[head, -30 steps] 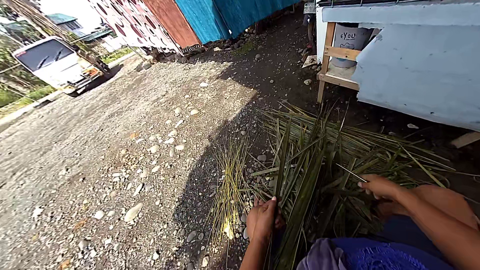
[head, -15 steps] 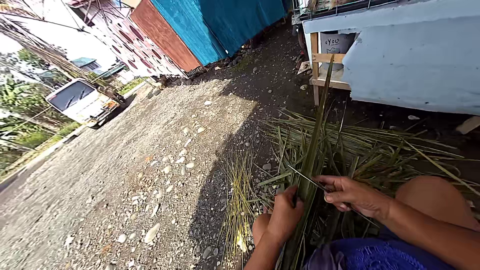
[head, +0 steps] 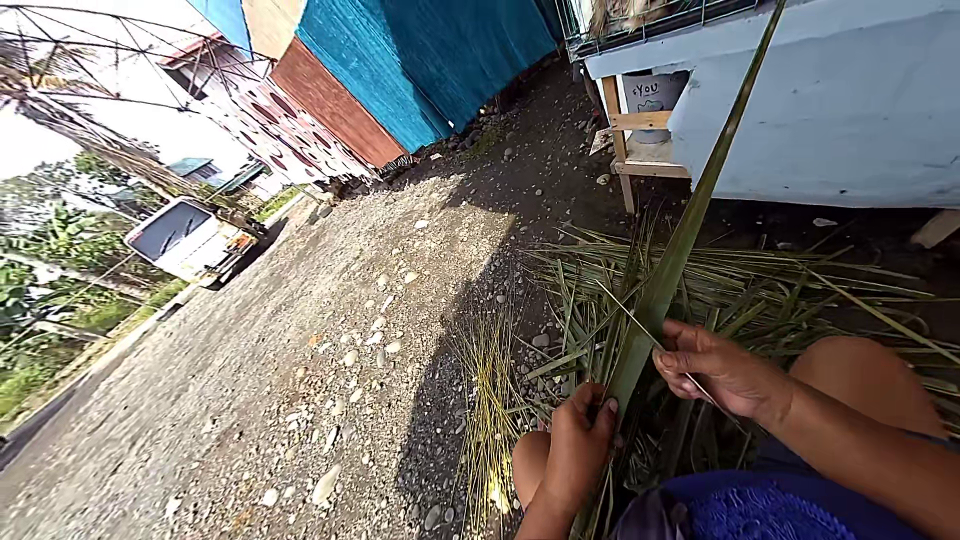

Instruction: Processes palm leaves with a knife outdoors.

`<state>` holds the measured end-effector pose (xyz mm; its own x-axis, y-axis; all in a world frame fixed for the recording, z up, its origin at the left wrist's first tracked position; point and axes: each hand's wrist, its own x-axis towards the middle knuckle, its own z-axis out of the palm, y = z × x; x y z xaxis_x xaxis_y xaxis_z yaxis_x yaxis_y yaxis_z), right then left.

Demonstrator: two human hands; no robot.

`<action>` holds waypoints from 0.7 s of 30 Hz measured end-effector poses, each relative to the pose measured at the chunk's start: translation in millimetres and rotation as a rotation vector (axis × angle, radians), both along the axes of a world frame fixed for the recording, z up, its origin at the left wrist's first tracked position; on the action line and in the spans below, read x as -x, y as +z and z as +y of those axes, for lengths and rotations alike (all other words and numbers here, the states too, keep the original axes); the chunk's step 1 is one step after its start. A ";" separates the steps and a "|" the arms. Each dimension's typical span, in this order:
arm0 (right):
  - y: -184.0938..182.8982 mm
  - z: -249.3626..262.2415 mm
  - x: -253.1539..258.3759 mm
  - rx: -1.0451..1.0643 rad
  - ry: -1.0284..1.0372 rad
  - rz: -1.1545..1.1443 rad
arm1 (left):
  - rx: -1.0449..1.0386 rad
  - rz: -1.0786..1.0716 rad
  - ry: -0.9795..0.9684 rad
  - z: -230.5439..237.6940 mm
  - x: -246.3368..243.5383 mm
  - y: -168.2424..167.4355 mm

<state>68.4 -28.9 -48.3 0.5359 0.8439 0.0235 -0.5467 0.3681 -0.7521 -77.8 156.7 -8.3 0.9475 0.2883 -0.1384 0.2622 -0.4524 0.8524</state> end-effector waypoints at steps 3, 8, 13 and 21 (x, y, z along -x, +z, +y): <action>1.8 4.8 16.2 0.051 0.091 -0.061 | 0.007 -0.048 0.052 -6.5 -6.1 0.7; -0.5 13.4 31.9 0.118 0.080 -0.128 | 0.064 -0.095 0.053 -18.4 -15.1 4.1; -8.0 9.7 27.4 0.071 0.032 -0.203 | 0.309 -0.045 0.031 -10.8 -14.6 8.7; -22.4 17.6 27.5 0.179 -0.185 -0.418 | 0.532 0.073 -0.058 15.6 -18.8 1.6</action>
